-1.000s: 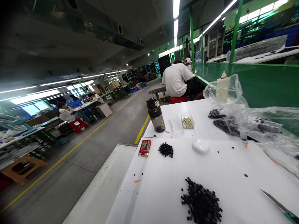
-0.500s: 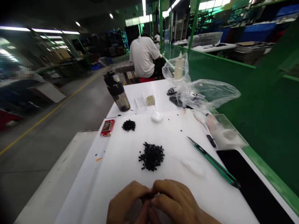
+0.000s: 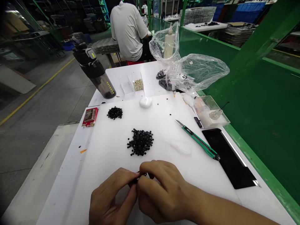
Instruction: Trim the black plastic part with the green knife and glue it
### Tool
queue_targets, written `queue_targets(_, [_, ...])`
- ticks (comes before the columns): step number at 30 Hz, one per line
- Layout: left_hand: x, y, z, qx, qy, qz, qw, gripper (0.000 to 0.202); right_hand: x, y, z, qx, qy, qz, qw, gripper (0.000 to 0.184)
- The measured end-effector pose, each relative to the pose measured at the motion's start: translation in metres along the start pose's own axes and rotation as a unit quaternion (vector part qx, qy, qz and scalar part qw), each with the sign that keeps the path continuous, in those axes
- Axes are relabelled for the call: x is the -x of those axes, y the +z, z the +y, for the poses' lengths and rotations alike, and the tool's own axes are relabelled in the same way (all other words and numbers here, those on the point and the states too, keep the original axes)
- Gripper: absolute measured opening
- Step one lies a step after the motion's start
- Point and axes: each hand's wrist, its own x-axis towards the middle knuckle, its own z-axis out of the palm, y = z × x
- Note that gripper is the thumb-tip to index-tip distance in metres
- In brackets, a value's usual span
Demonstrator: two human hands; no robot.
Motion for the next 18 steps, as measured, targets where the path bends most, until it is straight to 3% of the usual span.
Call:
queue_targets(3, [-0.001, -0.002, 0.0, 0.007, -0.016, 0.004, 1.0, 0.025, -0.004, -0.001, 0.003, 0.011, -0.02, -0.026, 0.999, 0.012])
queue_targets(8, [-0.001, -0.002, 0.001, 0.027, -0.001, 0.011, 1.0, 0.031, 0.001, -0.001, 0.005, -0.032, -0.002, -0.012, 0.999, 0.032])
queue_targets(18, [0.0, 0.001, 0.003, 0.005, 0.008, 0.024, 1.0, 0.034, -0.002, -0.002, 0.005, -0.018, -0.007, -0.013, 1.0, 0.026])
